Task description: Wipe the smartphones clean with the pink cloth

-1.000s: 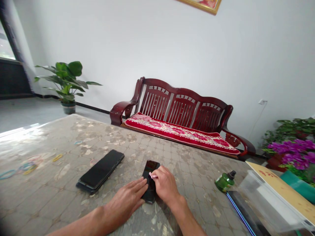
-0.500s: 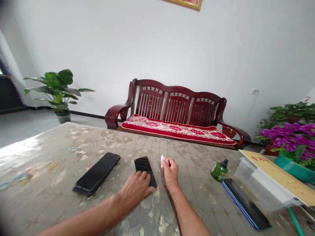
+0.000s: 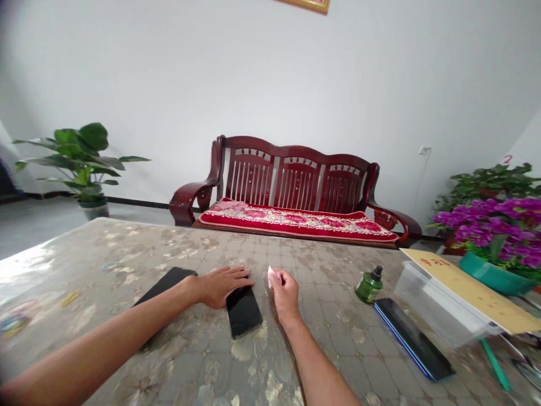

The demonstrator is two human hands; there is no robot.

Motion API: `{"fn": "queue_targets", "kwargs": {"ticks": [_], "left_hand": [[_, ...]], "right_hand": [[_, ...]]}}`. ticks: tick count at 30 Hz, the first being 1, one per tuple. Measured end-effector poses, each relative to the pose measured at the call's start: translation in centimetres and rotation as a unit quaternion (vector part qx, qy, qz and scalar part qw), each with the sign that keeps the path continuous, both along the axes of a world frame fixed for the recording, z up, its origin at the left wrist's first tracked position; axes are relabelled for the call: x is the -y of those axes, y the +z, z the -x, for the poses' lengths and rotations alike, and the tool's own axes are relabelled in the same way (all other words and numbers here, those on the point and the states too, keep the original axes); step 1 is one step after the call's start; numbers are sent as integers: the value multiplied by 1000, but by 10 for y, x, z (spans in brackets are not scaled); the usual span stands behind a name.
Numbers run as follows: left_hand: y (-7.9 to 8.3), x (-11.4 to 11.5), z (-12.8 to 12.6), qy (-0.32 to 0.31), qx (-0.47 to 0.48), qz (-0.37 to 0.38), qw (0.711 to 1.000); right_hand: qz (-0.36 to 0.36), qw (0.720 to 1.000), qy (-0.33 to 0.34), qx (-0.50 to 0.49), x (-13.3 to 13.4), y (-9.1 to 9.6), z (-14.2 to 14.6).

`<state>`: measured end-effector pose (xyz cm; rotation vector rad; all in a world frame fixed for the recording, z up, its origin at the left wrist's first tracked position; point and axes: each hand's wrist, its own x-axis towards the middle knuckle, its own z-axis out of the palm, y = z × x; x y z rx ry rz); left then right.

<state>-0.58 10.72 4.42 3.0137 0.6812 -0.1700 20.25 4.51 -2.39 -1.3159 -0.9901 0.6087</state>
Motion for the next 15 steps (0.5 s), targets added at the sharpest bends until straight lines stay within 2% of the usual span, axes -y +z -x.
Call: {"fn": "queue_targets", "kwargs": {"ticks": [3, 8, 15], "left_hand": [[2, 0, 0, 32, 6, 11, 999], [7, 11, 7, 132, 4, 13, 991], [-2, 58, 14, 261, 28, -40, 964]], "right_hand": [[-3, 1000, 0, -12, -1, -2, -1], [-10, 999, -7, -41, -3, -4, -1], [4, 999, -3, -40, 1, 2, 1]]}}
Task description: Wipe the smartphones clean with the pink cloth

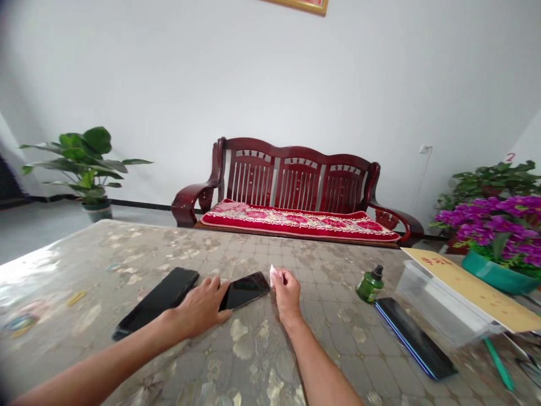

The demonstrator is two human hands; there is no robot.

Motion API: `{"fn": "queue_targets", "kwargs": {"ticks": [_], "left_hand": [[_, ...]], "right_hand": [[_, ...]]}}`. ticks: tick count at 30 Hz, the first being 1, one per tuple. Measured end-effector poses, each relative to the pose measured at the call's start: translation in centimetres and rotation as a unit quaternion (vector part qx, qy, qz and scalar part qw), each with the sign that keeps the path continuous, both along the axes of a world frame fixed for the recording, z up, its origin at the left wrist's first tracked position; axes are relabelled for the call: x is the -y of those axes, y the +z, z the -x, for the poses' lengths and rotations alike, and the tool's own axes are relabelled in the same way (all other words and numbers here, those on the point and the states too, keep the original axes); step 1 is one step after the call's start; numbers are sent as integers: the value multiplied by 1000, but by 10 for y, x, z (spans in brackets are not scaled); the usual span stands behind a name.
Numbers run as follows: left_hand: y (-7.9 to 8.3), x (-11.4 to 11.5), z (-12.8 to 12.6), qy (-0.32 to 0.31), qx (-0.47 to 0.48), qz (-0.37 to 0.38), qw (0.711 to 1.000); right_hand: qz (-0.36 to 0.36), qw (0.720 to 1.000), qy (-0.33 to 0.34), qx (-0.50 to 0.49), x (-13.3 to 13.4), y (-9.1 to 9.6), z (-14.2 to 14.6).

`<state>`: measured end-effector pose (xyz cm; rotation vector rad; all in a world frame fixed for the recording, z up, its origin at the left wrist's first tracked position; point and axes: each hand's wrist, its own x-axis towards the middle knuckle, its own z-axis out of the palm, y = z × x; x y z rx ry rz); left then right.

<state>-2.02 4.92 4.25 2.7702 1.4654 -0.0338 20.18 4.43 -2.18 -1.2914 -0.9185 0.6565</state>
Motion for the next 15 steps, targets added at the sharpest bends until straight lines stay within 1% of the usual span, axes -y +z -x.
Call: {"fn": "queue_targets", "kwargs": {"ticks": [2, 4, 7, 9, 12, 14, 15], "left_hand": [[-5, 17, 0, 24, 11, -6, 1000], [-9, 33, 0, 24, 25, 1, 999], [-14, 53, 2, 5, 45, 27, 999], [-16, 60, 4, -10, 54, 46, 997], [-19, 63, 6, -44, 74, 41, 995], [-26, 61, 8, -85, 96, 28, 991], [-30, 59, 9, -107, 109, 24, 988]], "right_hand": [[1, 1000, 1, 14, 1, 0, 0], [-7, 999, 2, 44, 2, 0, 0], [-34, 992, 5, 120, 4, 2, 3], [-57, 980, 21, 192, 9, 6, 7], [-71, 945, 90, 307, 21, 15, 16], [-65, 906, 143, 392, 31, 21, 22], [-62, 885, 159, 434, 35, 23, 24]]}}
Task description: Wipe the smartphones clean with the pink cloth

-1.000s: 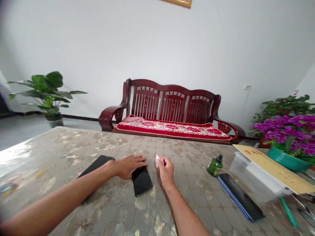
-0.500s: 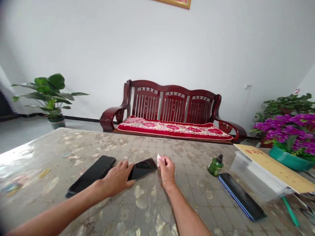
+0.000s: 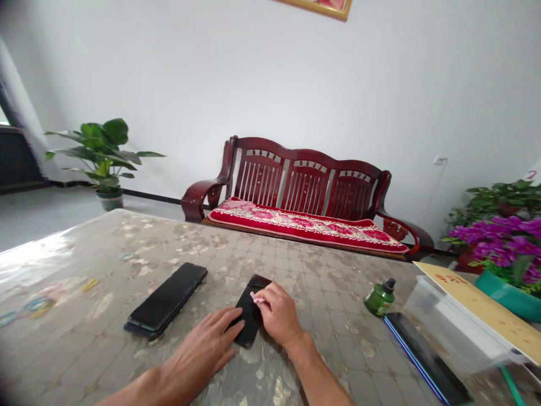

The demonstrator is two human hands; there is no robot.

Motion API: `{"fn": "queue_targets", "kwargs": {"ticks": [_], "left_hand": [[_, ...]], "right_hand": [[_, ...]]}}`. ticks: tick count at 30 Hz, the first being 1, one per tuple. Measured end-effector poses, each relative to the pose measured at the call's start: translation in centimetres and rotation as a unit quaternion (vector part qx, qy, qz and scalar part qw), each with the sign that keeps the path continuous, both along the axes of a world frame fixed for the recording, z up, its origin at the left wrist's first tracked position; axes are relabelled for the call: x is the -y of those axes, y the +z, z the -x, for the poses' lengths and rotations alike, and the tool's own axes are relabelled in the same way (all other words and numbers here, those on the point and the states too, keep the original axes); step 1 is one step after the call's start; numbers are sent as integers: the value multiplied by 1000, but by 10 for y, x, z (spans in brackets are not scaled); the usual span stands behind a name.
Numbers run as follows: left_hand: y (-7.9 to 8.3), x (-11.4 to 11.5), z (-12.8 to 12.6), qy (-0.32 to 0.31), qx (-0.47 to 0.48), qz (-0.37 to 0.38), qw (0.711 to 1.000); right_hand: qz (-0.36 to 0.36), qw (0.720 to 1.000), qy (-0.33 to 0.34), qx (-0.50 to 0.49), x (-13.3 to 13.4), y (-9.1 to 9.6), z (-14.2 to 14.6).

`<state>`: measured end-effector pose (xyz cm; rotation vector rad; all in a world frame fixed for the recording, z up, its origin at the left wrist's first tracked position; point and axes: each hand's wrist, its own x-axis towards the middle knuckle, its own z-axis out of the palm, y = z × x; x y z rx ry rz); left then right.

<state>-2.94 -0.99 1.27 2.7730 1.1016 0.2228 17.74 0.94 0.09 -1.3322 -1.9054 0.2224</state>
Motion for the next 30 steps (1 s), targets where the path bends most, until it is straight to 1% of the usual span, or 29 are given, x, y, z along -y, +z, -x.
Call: {"fn": "queue_targets", "kwargs": {"ticks": [3, 6, 10, 13, 15, 17, 19, 21, 23, 26, 28, 30], "left_hand": [[-14, -5, 1, -40, 34, -9, 999], [-22, -8, 0, -57, 46, -28, 997], [-27, -9, -1, -79, 40, -57, 994], [-33, -10, 0, -102, 30, -81, 991], [-38, -11, 2, -115, 27, -92, 989], [-42, -12, 2, -121, 29, -95, 988], [-43, -11, 2, -119, 37, -95, 988], [-40, -10, 1, -110, 41, -95, 989], [-37, -8, 0, -106, 38, -93, 989], [-34, -7, 1, -109, 24, -103, 988], [-36, -8, 2, -114, 20, -116, 986], [-39, -9, 2, -122, 22, -127, 984]], "right_hand": [[-11, 994, 0, 106, 5, 1, 4], [-18, 988, -29, 149, -4, -1, 3], [-9, 985, -81, 155, -30, -1, -1], [0, 983, -102, 151, -44, 1, -3], [4, 982, -112, 149, -45, 1, -1], [9, 983, -103, 152, -37, 1, 3], [6, 983, -69, 169, -26, 0, 8], [-4, 981, -34, 192, -17, 0, 12], [-8, 979, -18, 201, -17, 1, 13], [2, 979, -42, 197, -34, 4, 13], [15, 977, -75, 198, -47, 6, 15], [28, 976, -95, 197, -51, 8, 18]]}}
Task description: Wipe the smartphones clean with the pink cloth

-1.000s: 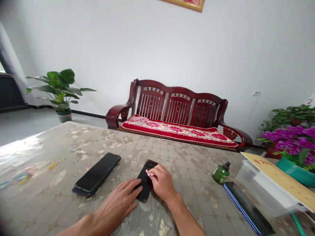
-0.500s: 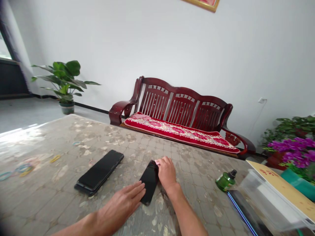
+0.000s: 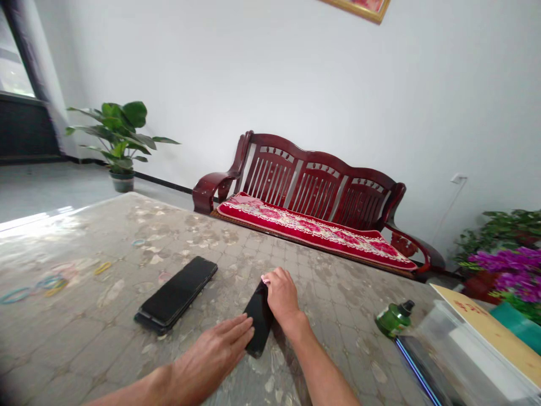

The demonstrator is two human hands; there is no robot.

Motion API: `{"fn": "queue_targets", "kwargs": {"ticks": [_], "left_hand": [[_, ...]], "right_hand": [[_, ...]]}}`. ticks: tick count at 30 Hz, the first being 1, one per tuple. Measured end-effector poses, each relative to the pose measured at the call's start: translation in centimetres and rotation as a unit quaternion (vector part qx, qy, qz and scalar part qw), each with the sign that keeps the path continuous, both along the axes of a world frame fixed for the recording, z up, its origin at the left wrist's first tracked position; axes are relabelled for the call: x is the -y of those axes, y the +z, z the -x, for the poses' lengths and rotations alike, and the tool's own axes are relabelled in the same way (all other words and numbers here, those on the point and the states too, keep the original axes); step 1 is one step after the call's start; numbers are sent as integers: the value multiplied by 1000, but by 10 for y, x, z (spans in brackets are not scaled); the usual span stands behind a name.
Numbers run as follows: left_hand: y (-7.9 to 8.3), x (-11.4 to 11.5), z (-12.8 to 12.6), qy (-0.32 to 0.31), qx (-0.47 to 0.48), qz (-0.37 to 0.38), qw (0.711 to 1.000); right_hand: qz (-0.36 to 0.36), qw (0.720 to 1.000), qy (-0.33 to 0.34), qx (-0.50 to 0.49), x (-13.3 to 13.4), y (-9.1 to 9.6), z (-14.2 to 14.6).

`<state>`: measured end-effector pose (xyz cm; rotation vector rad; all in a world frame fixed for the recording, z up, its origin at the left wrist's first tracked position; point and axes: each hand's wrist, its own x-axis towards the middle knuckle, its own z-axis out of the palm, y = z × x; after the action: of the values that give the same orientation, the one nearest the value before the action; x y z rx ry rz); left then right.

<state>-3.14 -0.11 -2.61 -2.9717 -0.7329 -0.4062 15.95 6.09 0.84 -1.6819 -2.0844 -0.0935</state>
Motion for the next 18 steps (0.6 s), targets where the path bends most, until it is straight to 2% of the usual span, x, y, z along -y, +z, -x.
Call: {"fn": "queue_targets", "kwargs": {"ticks": [7, 14, 16, 18], "left_hand": [[-2, 0, -4, 11, 19, -13, 1000], [-5, 0, -1, 6, 40, -46, 998], [-6, -1, -1, 3, 41, -54, 998], [-6, -1, -2, -1, 34, -56, 998]], "right_hand": [[32, 995, 97, 16, 24, 4, 8], [51, 999, 8, 18, -9, 12, 8], [49, 998, 21, 15, -5, 11, 10], [42, 997, 65, 22, 7, 10, 12]]}}
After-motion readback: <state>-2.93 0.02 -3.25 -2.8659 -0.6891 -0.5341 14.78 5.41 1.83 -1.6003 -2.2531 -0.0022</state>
